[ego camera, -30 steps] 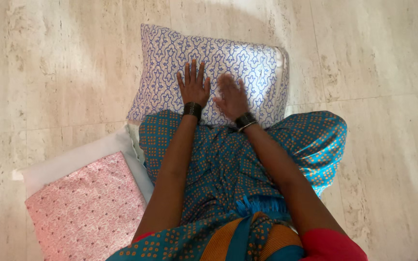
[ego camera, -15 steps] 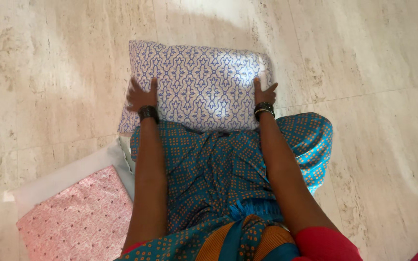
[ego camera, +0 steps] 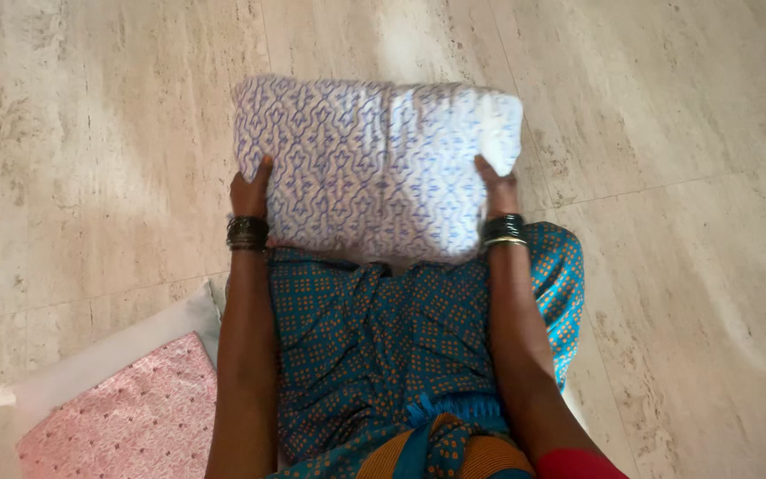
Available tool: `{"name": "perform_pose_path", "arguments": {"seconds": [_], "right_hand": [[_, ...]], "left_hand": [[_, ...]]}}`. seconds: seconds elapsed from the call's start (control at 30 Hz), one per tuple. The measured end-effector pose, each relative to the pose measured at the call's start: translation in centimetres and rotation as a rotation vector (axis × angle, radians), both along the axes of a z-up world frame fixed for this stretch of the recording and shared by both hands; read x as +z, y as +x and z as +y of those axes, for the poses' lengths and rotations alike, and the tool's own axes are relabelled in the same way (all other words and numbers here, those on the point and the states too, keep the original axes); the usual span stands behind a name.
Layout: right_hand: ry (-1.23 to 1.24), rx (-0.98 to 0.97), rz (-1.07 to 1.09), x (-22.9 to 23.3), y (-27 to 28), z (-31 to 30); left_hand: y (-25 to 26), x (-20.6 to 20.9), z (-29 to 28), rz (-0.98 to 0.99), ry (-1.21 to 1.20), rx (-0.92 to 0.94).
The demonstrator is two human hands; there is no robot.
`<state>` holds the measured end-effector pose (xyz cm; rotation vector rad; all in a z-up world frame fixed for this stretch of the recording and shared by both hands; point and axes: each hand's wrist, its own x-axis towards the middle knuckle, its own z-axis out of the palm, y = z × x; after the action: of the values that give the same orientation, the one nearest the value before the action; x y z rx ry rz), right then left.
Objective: The person inserts a white pillow into a blue patterned pillowcase, smooths it, and sets it aside. Then the person inserts another white pillow into a pink patterned pillowcase and smooths it.
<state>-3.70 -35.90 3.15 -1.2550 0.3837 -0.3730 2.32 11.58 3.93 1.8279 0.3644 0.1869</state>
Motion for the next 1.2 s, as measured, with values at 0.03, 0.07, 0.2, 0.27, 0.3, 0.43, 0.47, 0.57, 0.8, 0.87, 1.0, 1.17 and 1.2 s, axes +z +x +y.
{"name": "perform_pose_path", "arguments": {"seconds": [0.03, 0.07, 0.2, 0.27, 0.3, 0.43, 0.47, 0.57, 0.8, 0.87, 1.0, 1.17, 1.2], "right_hand": [[0.041, -0.055, -0.003, 2.1, -1.5, -2.0], [0.141, -0.085, -0.02, 4.0, -2.8, -4.1], [0.413, 0.104, -0.421, 8.9, -12.0, -12.1], [0.253, 0.067, -0.536, 9.3, -16.7, -15.5], [0.197, -0.053, -0.532, 9.1, -19.3, -17.3], [0.159, -0.142, -0.579, 6.3, -31.4, -23.3], [0.224, -0.192, -0.574, 5.4, -34.5, -23.6], [0.364, -0.374, -0.502, 3.1, -42.3, -21.1], [0.394, -0.802, -0.017, 1.4, -48.1, -13.8], [0.359, -0.859, 0.096, 1.2, -48.5, -12.7], [0.209, -0.853, 0.267, -1.0, -50.1, -10.2], [-0.126, -0.643, 0.241, -0.5, -44.6, -10.2], [-0.184, -0.576, 0.182, 0.3, -42.2, -9.9]], "left_hand": [[0.4, 2.3, -1.7, -0.041, -0.034, -0.035], [1.1, 4.5, -3.7, -0.082, -0.072, -0.072], [3.4, 13.4, -11.5, -0.482, -0.151, -0.528], [3.5, 17.0, -16.8, -0.714, -0.109, -0.743], [3.1, 18.5, -19.4, -0.817, -0.088, -0.83], [-1.2, 20.1, -27.0, -0.869, 0.215, -1.034], [-2.0, 19.7, -28.0, -0.856, 0.218, -1.14], [-4.1, 16.5, -29.0, -0.73, 0.193, -1.403], [-5.5, 9.0, -24.7, -0.379, 0.258, -1.444], [-5.6, 8.3, -21.6, -0.32, 0.301, -1.387], [-7.6, 8.5, -12.9, -0.161, 0.401, -1.226], [-14.7, 11.4, 0.4, 0.114, 0.331, -0.882], [-16.7, 12.2, 3.0, 0.036, 0.383, -0.801]]}}
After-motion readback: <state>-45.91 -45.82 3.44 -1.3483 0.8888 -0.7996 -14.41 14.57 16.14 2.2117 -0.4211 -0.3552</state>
